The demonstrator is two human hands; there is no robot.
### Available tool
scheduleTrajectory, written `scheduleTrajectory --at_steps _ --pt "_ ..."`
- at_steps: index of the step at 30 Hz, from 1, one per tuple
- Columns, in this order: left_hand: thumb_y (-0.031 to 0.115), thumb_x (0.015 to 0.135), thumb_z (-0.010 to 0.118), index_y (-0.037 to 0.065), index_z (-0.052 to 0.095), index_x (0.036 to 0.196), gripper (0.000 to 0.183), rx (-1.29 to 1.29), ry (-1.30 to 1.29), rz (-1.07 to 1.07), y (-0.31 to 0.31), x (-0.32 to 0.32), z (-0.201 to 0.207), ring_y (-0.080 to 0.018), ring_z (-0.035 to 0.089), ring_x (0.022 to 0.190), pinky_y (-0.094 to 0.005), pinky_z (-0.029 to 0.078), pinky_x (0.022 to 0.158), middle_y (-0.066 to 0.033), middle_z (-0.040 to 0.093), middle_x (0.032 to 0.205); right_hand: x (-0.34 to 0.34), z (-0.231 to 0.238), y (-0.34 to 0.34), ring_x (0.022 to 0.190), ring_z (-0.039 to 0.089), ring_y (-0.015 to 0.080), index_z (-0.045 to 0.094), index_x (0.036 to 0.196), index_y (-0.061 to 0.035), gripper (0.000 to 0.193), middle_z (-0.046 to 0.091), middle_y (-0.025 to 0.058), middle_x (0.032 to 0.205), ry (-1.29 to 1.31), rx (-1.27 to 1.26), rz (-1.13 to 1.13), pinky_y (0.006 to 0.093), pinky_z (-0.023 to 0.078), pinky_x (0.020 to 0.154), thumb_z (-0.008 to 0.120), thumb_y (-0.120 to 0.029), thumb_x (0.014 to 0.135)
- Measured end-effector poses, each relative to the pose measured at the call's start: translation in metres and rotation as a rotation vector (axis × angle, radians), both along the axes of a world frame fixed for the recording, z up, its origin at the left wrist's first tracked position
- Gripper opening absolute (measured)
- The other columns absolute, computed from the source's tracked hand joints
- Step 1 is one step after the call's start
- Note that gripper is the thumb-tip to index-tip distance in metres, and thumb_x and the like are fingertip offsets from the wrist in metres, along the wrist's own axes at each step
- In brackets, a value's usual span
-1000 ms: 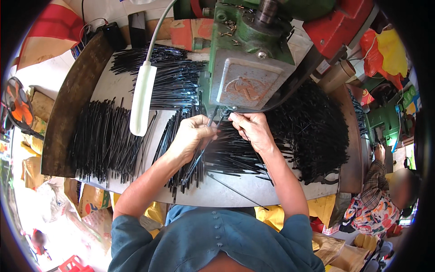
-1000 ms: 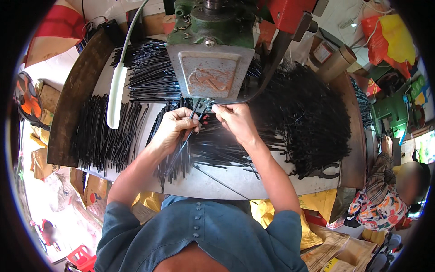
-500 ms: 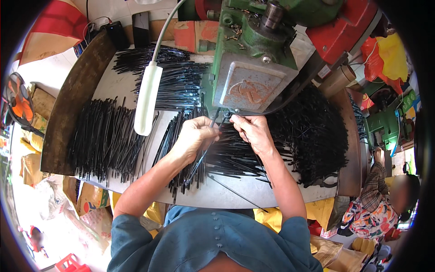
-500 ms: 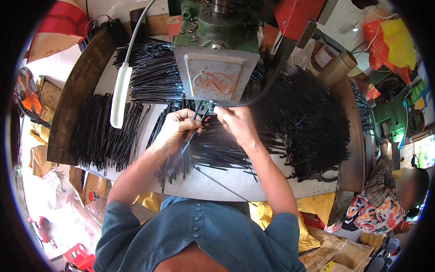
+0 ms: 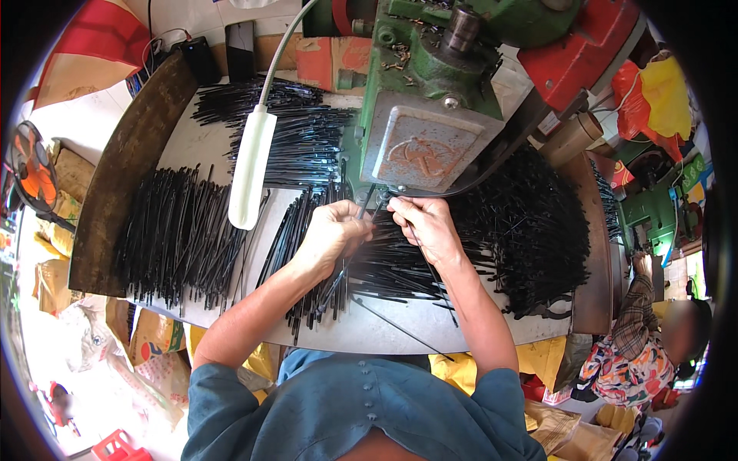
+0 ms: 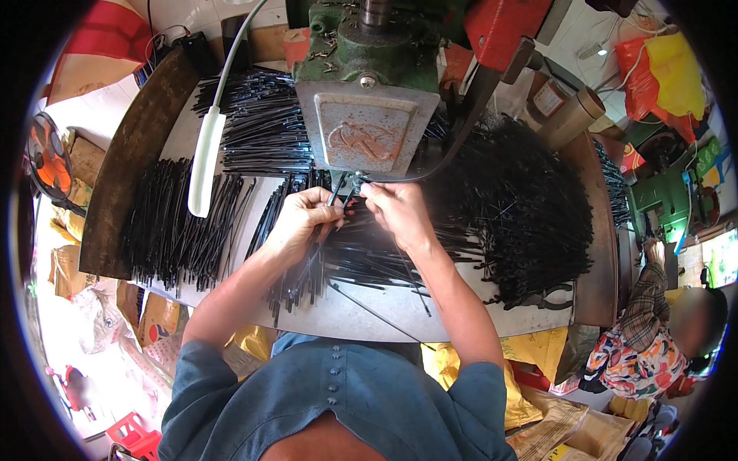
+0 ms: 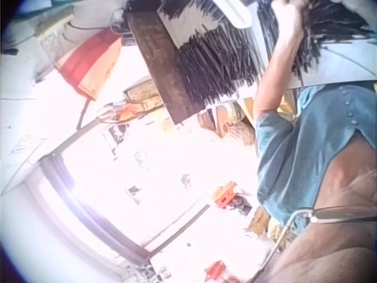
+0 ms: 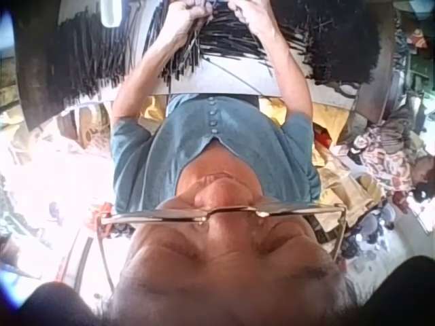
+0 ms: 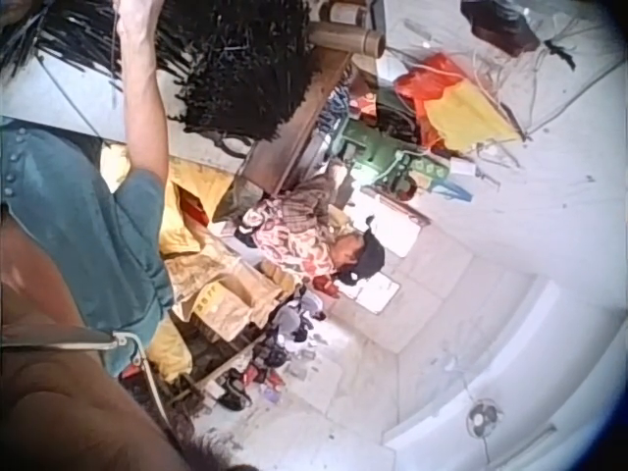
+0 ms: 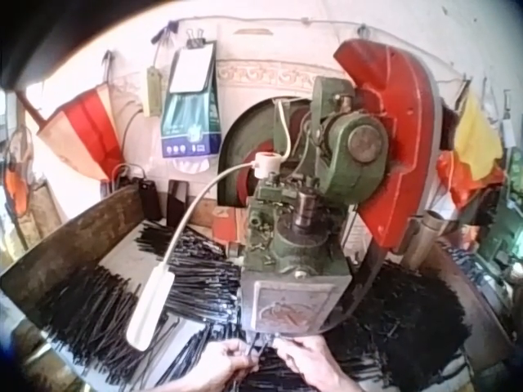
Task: The person feeds long plastic strips into a small press machine by hand to secure connectors onto them.
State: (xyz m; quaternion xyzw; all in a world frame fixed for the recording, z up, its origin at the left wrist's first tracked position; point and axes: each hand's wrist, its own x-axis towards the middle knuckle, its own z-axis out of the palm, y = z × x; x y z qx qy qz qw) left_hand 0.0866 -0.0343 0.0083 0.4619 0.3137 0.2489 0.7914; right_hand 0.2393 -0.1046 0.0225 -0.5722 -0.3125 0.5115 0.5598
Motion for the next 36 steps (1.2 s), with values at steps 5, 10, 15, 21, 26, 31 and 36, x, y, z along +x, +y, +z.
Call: scheduleTrajectory --at_steps 5,10,15,21,26,31,36 --pt "0.005 0.075 0.056 0.002 0.052 0.071 0.006 0.059 0.100 -0.064 0.001 -0.004 0.008 -0.0049 0.043 0.042 -0.0165 0.030 0.038 -0.0070 0.057 0.061 0.002 0.001 -0.006 0.039 0.034 0.0013 0.054 0.078 0.0007 0.016 0.047 -0.0003 0.058 0.117 -0.078 0.018 0.0148 0.023 0.033 0.052 -0.015 0.082" --pt "0.008 0.073 0.059 0.001 0.054 0.071 0.009 -0.013 0.089 -0.099 0.001 -0.007 0.009 -0.0035 0.038 0.040 -0.0173 0.025 0.036 -0.0050 0.055 0.059 -0.007 0.000 -0.011 0.038 0.035 0.0036 0.052 0.079 0.0015 0.012 0.049 0.0032 0.060 0.126 -0.027 -0.017 0.0177 0.024 0.033 0.053 -0.010 0.080" --pt "0.010 0.075 0.058 0.005 0.052 0.069 0.011 -0.051 0.058 -0.051 -0.004 0.001 0.011 -0.0034 0.040 0.041 -0.0162 0.026 0.037 -0.0035 0.056 0.059 -0.013 0.001 -0.006 0.042 0.039 0.0030 0.054 0.078 -0.0008 0.012 0.049 0.0008 0.060 0.115 0.026 -0.057 0.0157 0.029 0.035 0.053 -0.012 0.081" --pt "0.012 0.076 0.058 0.008 0.049 0.065 0.015 -0.055 0.052 -0.007 -0.006 0.009 0.005 -0.0033 0.043 0.042 -0.0151 0.028 0.038 -0.0027 0.056 0.059 -0.015 -0.007 -0.003 0.042 0.040 0.0031 0.054 0.075 -0.0020 0.013 0.049 0.0002 0.061 0.068 0.049 -0.084 0.0157 0.029 0.035 0.052 -0.013 0.082" --pt "0.012 0.075 0.059 0.007 0.049 0.065 0.015 0.022 0.072 0.030 -0.009 0.010 0.003 -0.0040 0.043 0.042 -0.0158 0.028 0.038 -0.0044 0.056 0.059 -0.018 -0.005 -0.002 0.042 0.040 0.0032 0.053 0.072 -0.0027 0.015 0.049 -0.0001 0.060 0.034 0.041 -0.106 0.0159 0.030 0.035 0.052 -0.014 0.082" --pt "0.012 0.075 0.059 0.005 0.051 0.066 0.014 0.022 0.033 0.051 -0.008 0.013 0.004 -0.0045 0.043 0.041 -0.0164 0.029 0.037 -0.0051 0.056 0.059 -0.016 -0.007 0.001 0.042 0.040 0.0031 0.052 0.070 -0.0030 0.017 0.049 -0.0002 0.059 0.031 0.072 -0.070 0.0157 0.030 0.035 0.052 -0.015 0.082" --pt "0.010 0.074 0.059 0.003 0.051 0.067 0.013 0.025 0.039 0.027 -0.005 0.010 0.001 -0.0044 0.041 0.040 -0.0168 0.028 0.037 -0.0042 0.054 0.057 -0.017 -0.008 0.002 0.042 0.041 0.0032 0.052 0.069 -0.0031 0.017 0.048 -0.0002 0.059 0.047 0.074 -0.065 0.0158 0.030 0.035 0.052 -0.014 0.082"
